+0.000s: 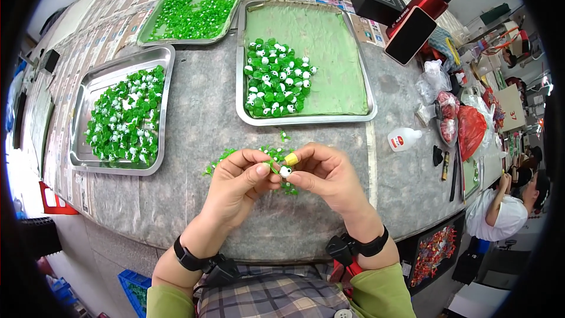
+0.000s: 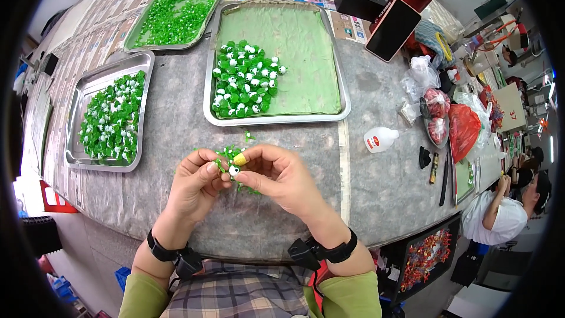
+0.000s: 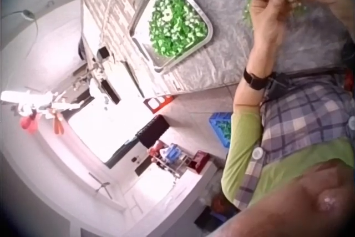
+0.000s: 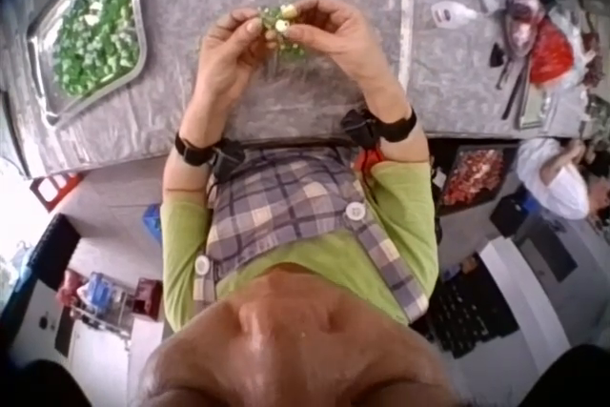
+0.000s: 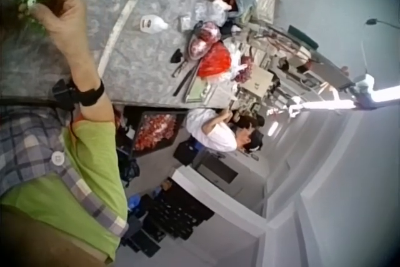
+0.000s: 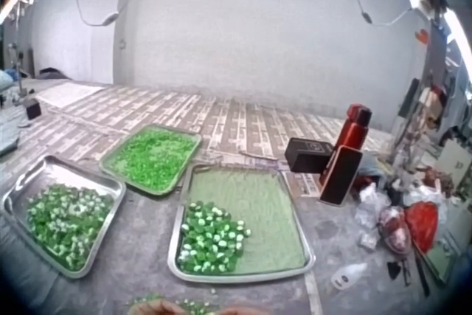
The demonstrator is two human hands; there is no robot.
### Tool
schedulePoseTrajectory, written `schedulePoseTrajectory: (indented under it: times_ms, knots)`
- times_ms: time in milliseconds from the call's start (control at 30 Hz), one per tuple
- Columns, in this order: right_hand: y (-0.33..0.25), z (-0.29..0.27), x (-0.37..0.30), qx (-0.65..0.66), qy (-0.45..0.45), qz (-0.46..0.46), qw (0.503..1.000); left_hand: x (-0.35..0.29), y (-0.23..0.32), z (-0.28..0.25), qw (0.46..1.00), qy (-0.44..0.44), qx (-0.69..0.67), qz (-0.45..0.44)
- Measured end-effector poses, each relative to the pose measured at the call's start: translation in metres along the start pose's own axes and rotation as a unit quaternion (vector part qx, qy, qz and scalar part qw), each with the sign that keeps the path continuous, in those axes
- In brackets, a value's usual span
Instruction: The person applies glue to green plastic pieces, attaches white plastic pieces to them by hand, and places the assembled items onto a tray.
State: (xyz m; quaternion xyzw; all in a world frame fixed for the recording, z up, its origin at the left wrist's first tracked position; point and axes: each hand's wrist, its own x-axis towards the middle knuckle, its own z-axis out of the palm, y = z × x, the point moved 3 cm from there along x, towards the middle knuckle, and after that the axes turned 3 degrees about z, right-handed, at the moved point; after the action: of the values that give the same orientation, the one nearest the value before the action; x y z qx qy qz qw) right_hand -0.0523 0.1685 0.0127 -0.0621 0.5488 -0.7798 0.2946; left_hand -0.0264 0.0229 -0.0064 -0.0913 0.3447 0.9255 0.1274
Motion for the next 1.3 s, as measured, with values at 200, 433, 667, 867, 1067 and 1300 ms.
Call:
schedulePoseTrajectory:
  times_ms: [200,433,667,867,1067,1300]
  knots:
    - [-0.010,0.001,-0.003,-0.042,0.051,-0.077,0.995,-0.001,0.001,-0.001,0.996,0.029,0.076,0.026]
    - [-0.006,0.003,-0.003,-0.077,0.045,-0.080,0.993,-0.001,0.000,-0.001,0.993,0.023,0.112,0.042]
    - [-0.003,0.003,-0.001,-0.027,0.039,-0.014,0.999,-0.004,0.006,0.004,0.938,0.010,0.300,0.172]
    - [-0.003,0.001,-0.002,-0.053,0.032,0.000,0.998,-0.005,0.016,0.013,0.813,-0.031,0.506,0.288]
    - [0.000,-0.001,-0.002,-0.034,0.001,0.018,0.999,-0.007,0.018,0.018,0.745,-0.045,0.571,0.343]
    - [-0.007,-0.010,0.010,-0.138,0.066,-0.056,0.987,-0.005,0.020,0.005,0.907,0.028,0.349,0.235]
